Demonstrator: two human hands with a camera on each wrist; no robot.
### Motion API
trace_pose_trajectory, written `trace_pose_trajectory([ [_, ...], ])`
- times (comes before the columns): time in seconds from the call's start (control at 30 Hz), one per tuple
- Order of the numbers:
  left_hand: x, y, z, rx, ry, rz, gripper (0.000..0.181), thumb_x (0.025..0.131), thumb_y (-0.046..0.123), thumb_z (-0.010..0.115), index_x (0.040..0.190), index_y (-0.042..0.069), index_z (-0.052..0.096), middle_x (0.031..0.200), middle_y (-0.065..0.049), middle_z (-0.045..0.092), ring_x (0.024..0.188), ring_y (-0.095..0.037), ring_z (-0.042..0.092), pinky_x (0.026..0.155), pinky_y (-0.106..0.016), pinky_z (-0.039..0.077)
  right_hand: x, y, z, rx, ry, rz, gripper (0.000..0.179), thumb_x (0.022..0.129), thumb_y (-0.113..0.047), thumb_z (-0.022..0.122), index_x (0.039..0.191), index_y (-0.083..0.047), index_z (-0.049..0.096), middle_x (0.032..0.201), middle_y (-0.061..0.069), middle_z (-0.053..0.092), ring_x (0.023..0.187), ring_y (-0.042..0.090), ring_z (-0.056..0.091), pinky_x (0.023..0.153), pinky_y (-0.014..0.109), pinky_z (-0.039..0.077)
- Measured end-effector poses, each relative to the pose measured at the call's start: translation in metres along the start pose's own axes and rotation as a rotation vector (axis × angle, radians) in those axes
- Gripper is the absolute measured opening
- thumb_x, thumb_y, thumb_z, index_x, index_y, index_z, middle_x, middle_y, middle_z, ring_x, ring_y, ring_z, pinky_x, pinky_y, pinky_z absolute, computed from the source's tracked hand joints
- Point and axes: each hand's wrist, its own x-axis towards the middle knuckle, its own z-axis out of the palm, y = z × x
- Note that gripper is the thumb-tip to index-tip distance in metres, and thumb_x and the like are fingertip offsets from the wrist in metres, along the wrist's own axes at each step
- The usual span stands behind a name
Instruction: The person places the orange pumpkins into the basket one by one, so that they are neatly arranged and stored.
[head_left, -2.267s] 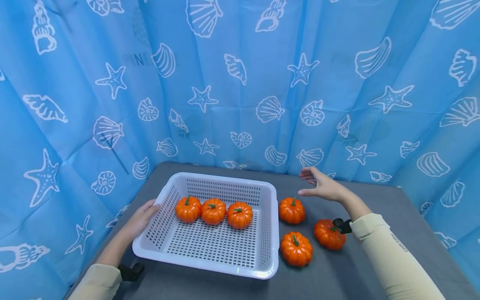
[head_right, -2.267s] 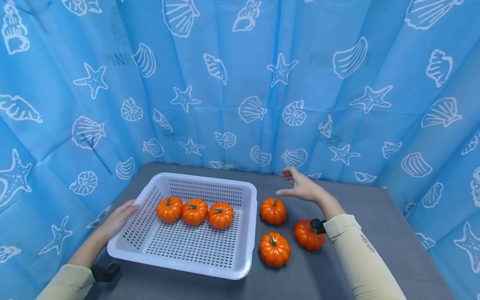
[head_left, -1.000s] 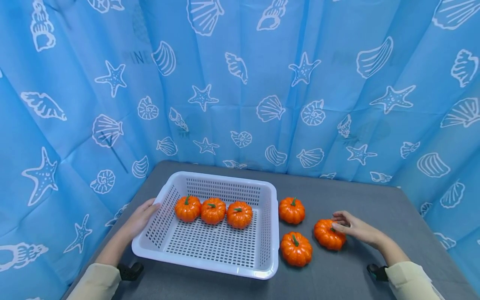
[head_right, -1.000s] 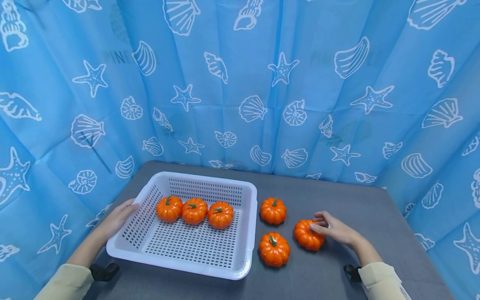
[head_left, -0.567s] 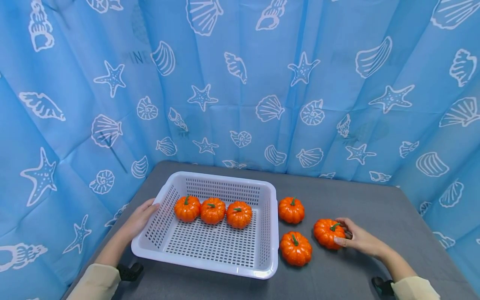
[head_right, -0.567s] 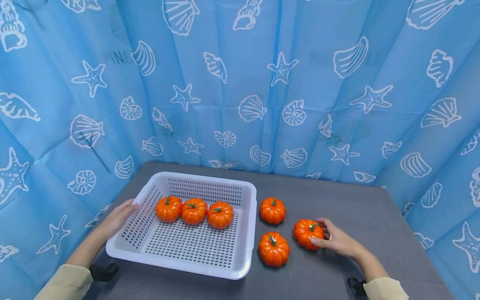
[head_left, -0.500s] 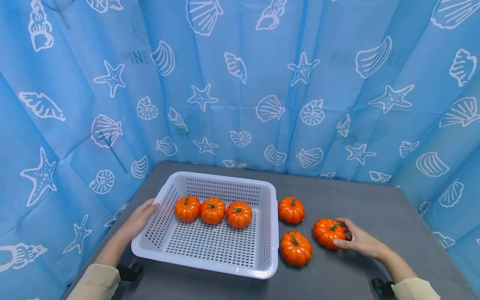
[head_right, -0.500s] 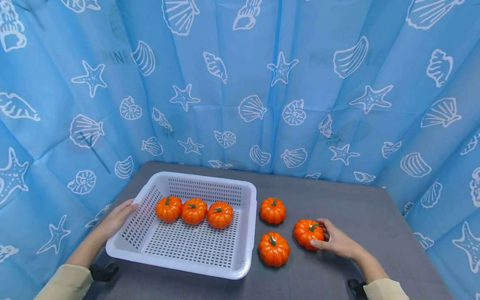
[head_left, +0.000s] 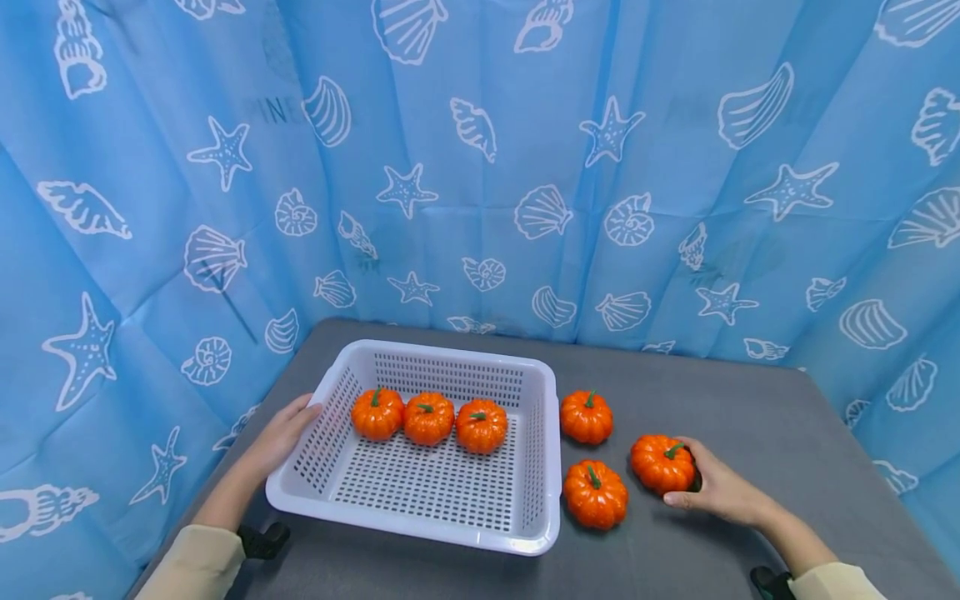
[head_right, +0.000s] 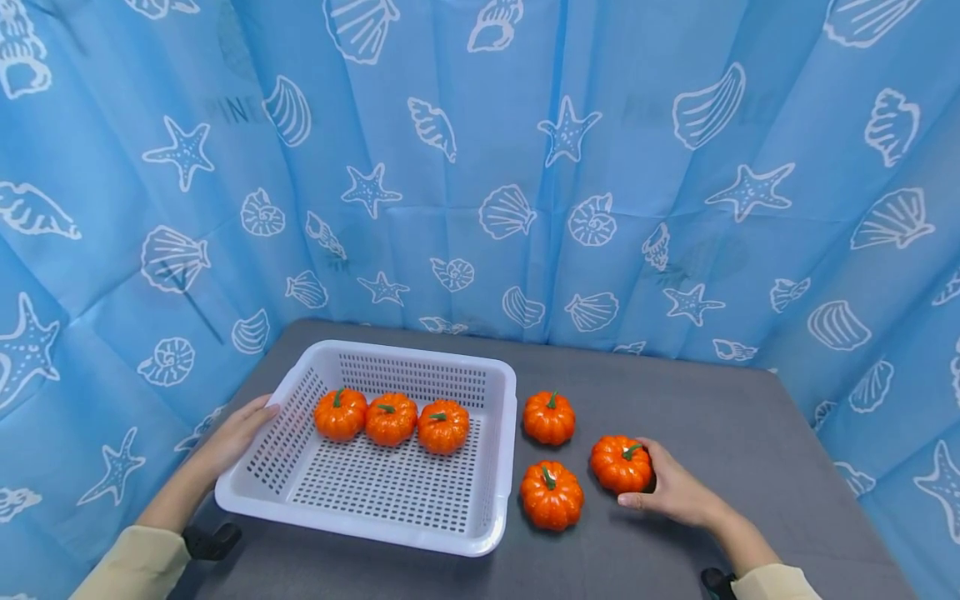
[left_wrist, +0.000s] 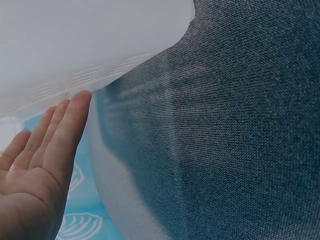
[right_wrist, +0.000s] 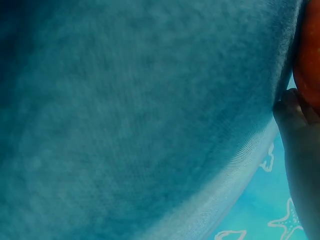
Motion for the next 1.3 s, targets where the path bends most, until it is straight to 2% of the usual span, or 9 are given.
trace_pose_trajectory([
  [0.1, 0.0, 0.0, 0.0, 0.001, 0.0, 0.002, 0.061, 0.098, 0.051, 0.039, 0.148, 0.019, 0.023, 0.132, -0.025, 0.05, 0.093, -0.032, 0.068, 0.07, -0.048, 0.058, 0.001, 0.0, 0.001, -0.011, 0.004, 0.007, 0.085, 0.084, -0.03, 0.07, 0.137, 0.015, 0.02, 0.133, 0.041, 0.033, 0.118, 0.051, 0.042, 0.089, 0.06, 0.043],
  [0.33, 0.0, 0.0, 0.0, 0.003, -0.002, 0.003, 0.061, 0.098, 0.051, 0.038, 0.147, 0.019, 0.023, 0.133, -0.026, 0.05, 0.095, -0.032, 0.068, 0.07, -0.047, 0.058, 0.005, -0.004, 0.006, -0.021, 0.024, 0.043, 0.086, 0.083, -0.034, 0.071, 0.137, 0.012, 0.022, 0.13, 0.035, 0.039, 0.111, 0.04, 0.049, 0.085, 0.051, 0.047],
  [0.8, -0.001, 0.001, 0.0, 0.006, -0.001, 0.002, 0.061, 0.099, 0.051, 0.037, 0.148, 0.019, 0.023, 0.134, -0.025, 0.049, 0.095, -0.031, 0.068, 0.071, -0.047, 0.058, 0.008, -0.006, 0.01, -0.038, 0.088, -0.004, 0.082, 0.084, -0.036, 0.07, 0.135, 0.011, 0.026, 0.126, 0.03, 0.044, 0.107, 0.034, 0.052, 0.084, 0.048, 0.048],
  [1.03, -0.002, 0.002, 0.001, 0.009, 0.0, -0.014, 0.06, 0.099, 0.049, 0.038, 0.148, 0.018, 0.022, 0.134, -0.026, 0.049, 0.093, -0.031, 0.068, 0.071, -0.048, 0.058, 0.005, -0.007, 0.011, -0.046, 0.091, 0.007, 0.08, 0.083, -0.036, 0.071, 0.132, 0.01, 0.029, 0.123, 0.027, 0.046, 0.103, 0.03, 0.052, 0.079, 0.039, 0.049],
  [1.3, -0.003, 0.003, 0.001, 0.007, 0.005, -0.009, 0.06, 0.099, 0.05, 0.038, 0.148, 0.02, 0.022, 0.134, -0.025, 0.049, 0.094, -0.031, 0.068, 0.07, -0.048, 0.058, 0.007, -0.006, 0.008, -0.023, 0.102, 0.018, 0.081, 0.083, -0.034, 0.072, 0.133, 0.011, 0.027, 0.123, 0.029, 0.046, 0.104, 0.032, 0.053, 0.08, 0.042, 0.049],
])
